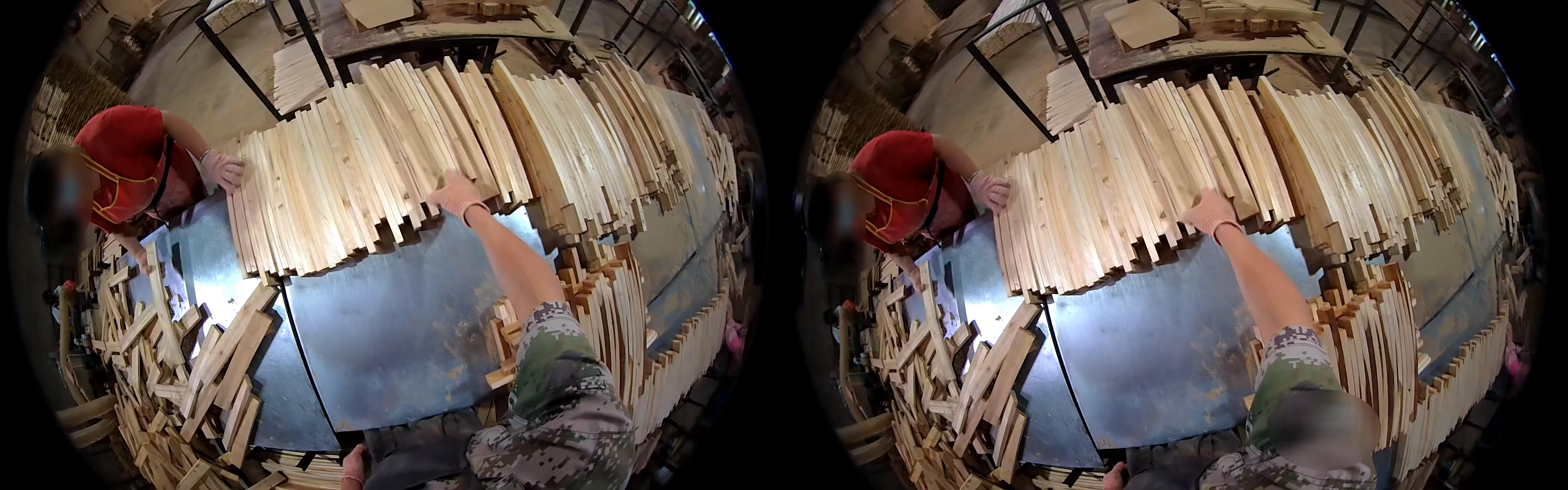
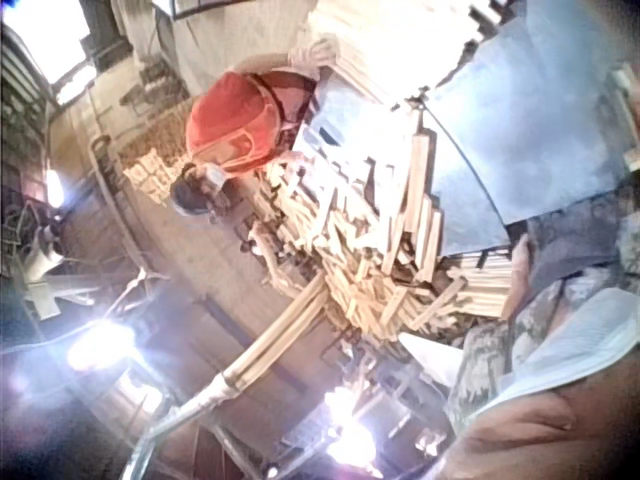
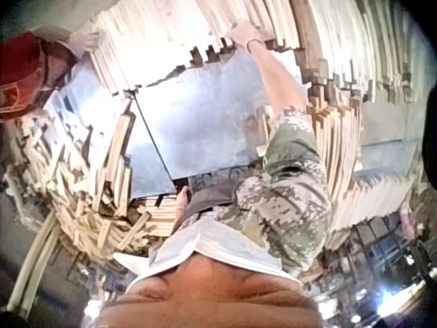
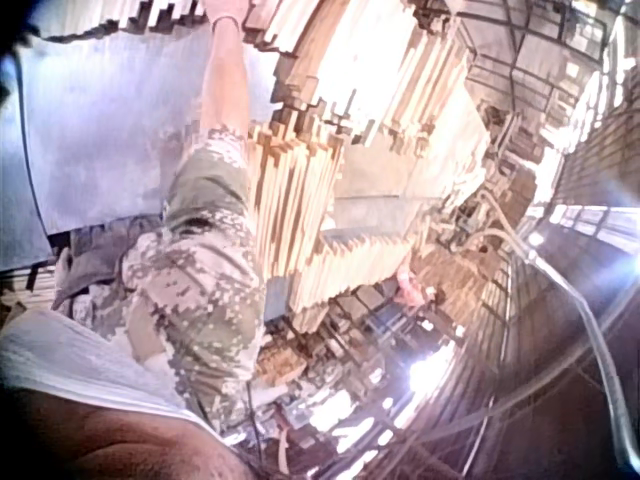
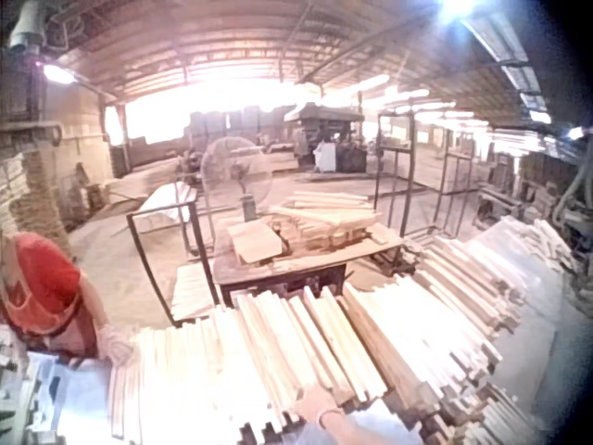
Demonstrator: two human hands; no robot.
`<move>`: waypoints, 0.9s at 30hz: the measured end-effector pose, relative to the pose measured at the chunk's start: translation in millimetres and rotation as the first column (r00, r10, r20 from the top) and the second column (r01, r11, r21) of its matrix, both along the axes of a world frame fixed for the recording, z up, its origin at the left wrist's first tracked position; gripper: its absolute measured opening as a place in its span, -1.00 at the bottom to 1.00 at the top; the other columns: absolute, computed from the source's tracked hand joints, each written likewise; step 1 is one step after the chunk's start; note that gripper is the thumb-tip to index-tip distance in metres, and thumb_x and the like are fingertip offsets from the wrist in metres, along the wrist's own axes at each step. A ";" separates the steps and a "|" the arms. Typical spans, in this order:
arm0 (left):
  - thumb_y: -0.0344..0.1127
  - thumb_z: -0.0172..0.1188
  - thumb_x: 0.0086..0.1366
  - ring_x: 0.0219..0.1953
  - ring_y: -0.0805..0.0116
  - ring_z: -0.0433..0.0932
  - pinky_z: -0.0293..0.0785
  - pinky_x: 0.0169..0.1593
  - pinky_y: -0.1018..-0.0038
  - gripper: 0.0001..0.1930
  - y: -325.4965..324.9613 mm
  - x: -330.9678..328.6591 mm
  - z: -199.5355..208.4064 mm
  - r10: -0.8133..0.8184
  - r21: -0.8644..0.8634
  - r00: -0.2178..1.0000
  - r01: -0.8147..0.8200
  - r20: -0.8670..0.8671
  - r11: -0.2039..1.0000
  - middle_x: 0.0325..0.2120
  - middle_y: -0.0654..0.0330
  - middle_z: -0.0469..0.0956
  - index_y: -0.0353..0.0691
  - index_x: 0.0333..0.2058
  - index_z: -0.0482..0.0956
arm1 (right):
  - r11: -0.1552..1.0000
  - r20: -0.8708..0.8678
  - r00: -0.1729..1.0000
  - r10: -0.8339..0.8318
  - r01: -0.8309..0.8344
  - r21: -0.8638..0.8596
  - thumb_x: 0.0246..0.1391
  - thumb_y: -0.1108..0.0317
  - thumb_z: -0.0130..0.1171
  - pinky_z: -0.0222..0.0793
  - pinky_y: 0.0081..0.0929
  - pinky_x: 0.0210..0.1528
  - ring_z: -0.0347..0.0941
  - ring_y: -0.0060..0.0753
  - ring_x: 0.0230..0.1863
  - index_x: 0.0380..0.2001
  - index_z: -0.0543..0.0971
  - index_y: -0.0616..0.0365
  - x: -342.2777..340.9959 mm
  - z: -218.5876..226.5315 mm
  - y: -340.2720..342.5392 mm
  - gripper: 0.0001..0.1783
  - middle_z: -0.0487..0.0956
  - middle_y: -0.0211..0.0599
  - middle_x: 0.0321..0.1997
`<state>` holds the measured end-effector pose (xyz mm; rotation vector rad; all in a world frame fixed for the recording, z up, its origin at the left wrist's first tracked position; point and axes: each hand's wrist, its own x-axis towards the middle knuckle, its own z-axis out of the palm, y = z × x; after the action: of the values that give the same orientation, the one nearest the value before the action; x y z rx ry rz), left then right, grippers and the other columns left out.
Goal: The person repeatedly picks up stacks of light-colored wooden planks from a metal table and places them onto a moving conveyor belt. The person aligns the planks on the belt and continues the cycle of picking, placing, and aligning throughout the clip.
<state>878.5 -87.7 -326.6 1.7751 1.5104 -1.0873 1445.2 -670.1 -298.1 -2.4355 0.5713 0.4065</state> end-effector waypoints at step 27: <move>-0.10 0.09 0.56 -0.47 0.39 0.54 0.43 -0.43 0.47 -0.62 72.1 118.8 -80.7 -0.058 -0.655 0.909 0.341 0.414 0.674 -0.41 0.20 0.61 -0.35 -0.18 0.67 | 0.318 0.538 0.261 -0.802 0.948 0.014 0.24 0.09 0.32 0.55 -0.18 -0.33 0.66 -0.11 -0.43 -0.24 0.68 0.20 -602.0 126.9 155.5 -0.66 0.66 -0.09 -0.50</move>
<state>997.3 -15.6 -407.3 1.4613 0.5240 -1.1583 843.3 -514.6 -171.3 -1.8645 1.7608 -0.8147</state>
